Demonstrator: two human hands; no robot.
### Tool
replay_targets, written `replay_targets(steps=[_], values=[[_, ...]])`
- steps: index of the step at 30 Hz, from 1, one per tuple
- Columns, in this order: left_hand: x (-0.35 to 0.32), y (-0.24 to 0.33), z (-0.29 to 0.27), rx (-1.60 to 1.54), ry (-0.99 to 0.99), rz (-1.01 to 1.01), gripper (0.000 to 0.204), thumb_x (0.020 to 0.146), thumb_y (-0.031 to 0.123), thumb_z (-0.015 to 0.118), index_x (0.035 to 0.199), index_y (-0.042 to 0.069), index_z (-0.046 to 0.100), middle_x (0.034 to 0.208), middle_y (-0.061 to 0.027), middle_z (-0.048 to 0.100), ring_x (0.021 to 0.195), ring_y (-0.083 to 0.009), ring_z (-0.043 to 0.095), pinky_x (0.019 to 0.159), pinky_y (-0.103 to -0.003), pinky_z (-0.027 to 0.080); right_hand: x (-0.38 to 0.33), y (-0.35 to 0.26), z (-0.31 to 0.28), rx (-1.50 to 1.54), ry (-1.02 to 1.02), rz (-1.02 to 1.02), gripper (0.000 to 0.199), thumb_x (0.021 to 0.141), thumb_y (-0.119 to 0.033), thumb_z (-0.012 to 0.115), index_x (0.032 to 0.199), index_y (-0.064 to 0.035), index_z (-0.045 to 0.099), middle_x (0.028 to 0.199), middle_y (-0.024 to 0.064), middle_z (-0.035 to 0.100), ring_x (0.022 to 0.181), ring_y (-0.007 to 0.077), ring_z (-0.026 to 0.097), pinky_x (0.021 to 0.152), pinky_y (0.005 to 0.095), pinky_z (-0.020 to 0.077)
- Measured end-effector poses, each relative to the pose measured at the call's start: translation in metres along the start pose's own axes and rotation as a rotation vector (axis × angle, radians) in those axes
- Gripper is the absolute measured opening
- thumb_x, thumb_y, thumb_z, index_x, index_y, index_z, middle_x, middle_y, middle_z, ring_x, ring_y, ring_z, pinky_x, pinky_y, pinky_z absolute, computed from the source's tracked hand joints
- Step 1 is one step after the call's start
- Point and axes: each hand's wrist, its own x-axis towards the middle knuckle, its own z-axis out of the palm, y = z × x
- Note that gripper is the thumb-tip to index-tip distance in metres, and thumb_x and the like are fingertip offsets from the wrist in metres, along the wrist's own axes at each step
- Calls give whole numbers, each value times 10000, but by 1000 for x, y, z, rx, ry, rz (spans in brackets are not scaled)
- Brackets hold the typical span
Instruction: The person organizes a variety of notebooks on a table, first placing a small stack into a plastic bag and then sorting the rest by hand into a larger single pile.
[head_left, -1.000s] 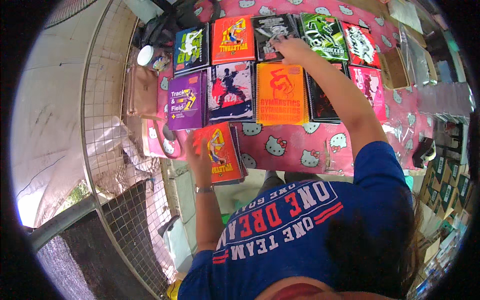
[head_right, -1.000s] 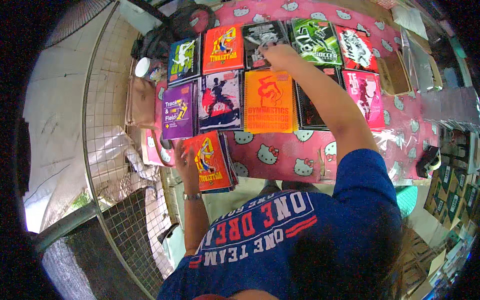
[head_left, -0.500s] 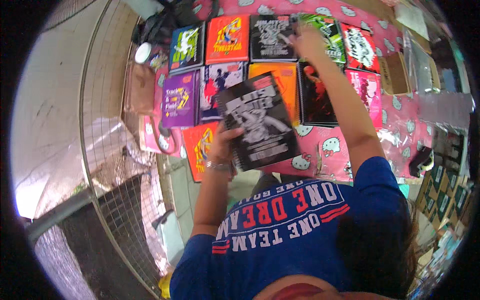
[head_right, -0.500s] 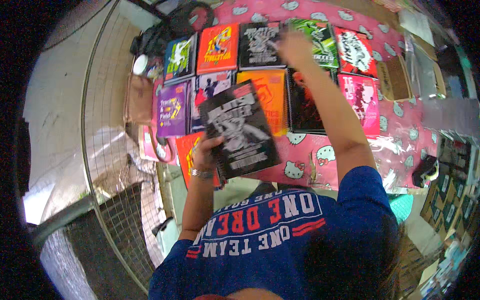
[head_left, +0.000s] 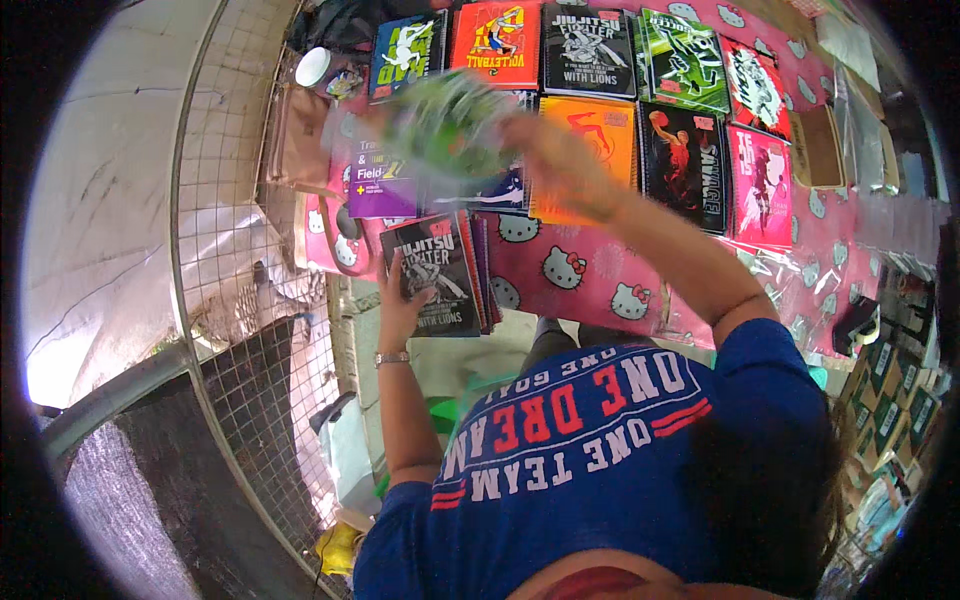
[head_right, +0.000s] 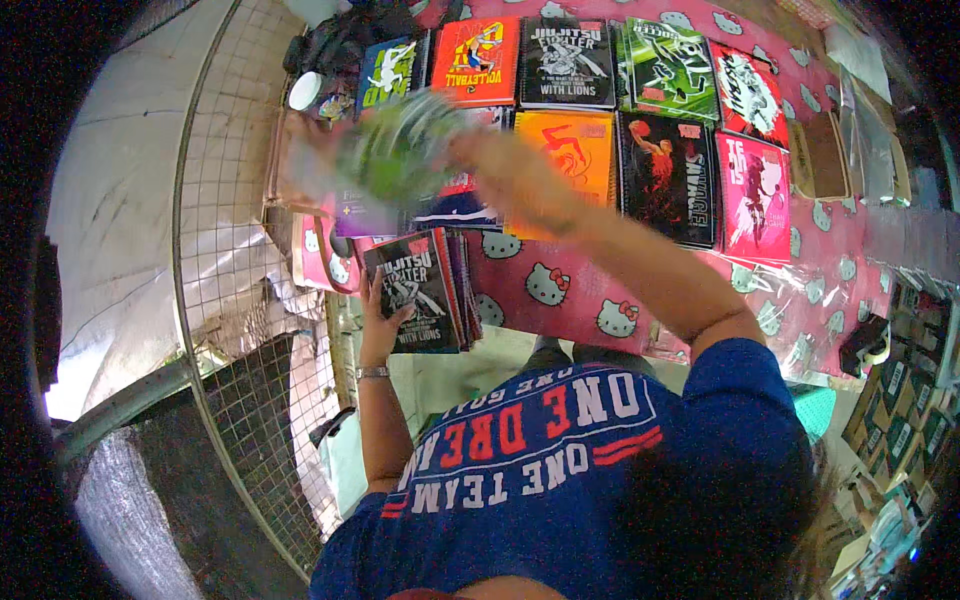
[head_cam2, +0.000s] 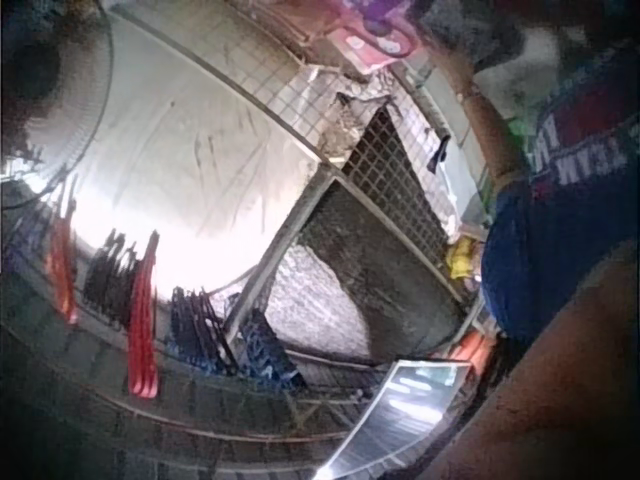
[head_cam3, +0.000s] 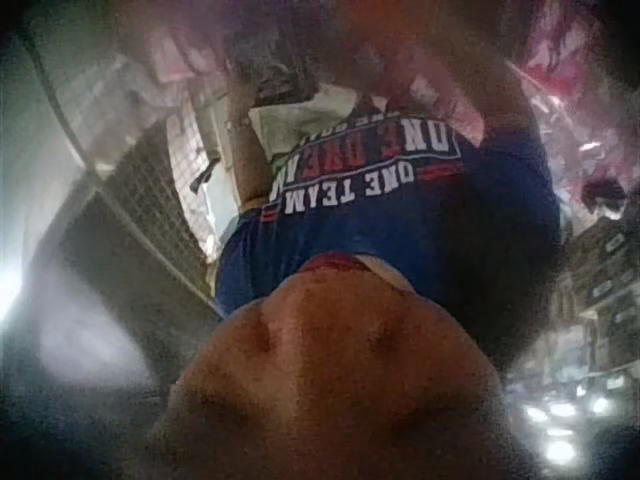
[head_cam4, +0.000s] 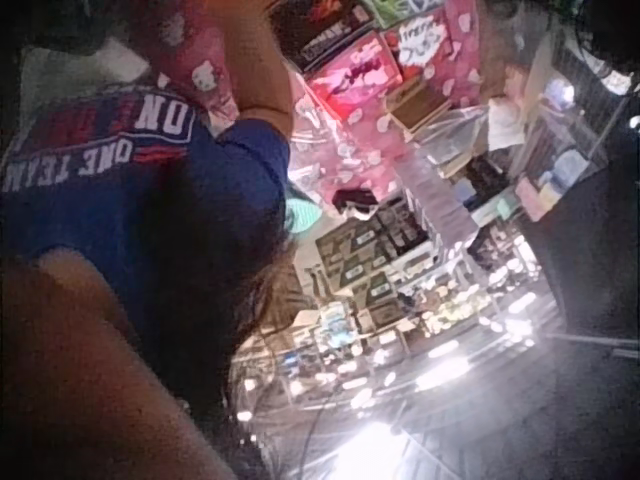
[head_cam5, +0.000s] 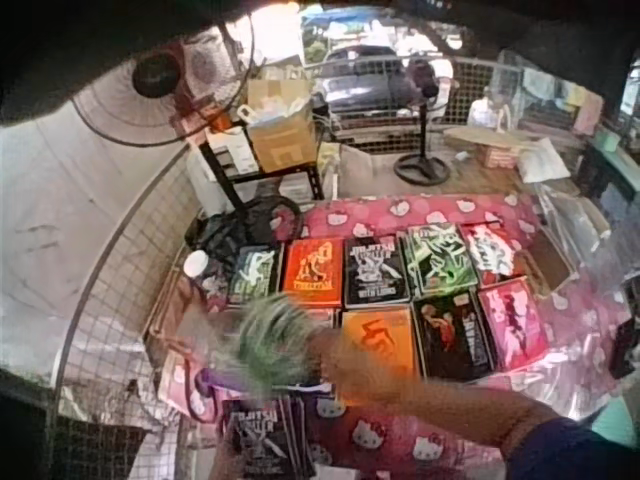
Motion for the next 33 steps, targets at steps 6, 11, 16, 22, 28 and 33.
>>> replay_targets(steps=[6,11,16,22,28,33], values=[[6,-2,-16,-814,32,-398,494,988,206,378,1457,97,265,1442,-109,366,1276,-229,409,1023,-347,383,-67,-18,125,-29,-546,-574,244,818,-137,524,1051,-86,574,1193,123,537,1236,322,445,1063,459,337],[-8,-11,-2,11,-70,-81,748,831,64,623,1470,104,235,1475,-136,299,1349,-274,299,1101,-373,255,-20,72,15,-379,-386,357,436,796,-124,575,1216,-36,498,1102,161,567,1014,302,552,864,431,460],[0,-7,-6,114,-102,-35,741,793,81,660,1446,127,313,1477,-165,268,1364,-313,264,1114,-406,217,-84,202,-185,-935,9,1404,711,819,-529,590,1334,-74,406,1322,189,466,1237,349,445,952,530,412],[67,83,47,-311,13,-1,498,838,151,605,1295,17,461,1370,-170,425,1244,-314,424,1041,-413,336,-87,198,-211,-1017,-258,830,233,798,-194,517,883,-38,668,858,172,681,798,329,675,687,454,545],[117,185,156,-1424,-401,-519,539,951,444,411,1319,49,418,1257,-154,526,1119,-291,521,946,-442,437,-48,27,-157,-506,-281,473,345,841,-378,558,1000,-95,674,852,138,685,826,306,666,759,435,526],[104,165,152,-1107,-162,-467,491,809,-8,549,1283,66,443,1136,-88,582,1035,-208,567,867,-356,481,-199,114,-190,-1095,-103,832,552,823,-372,608,1222,-2,518,1072,280,599,907,377,633,820,473,501]])
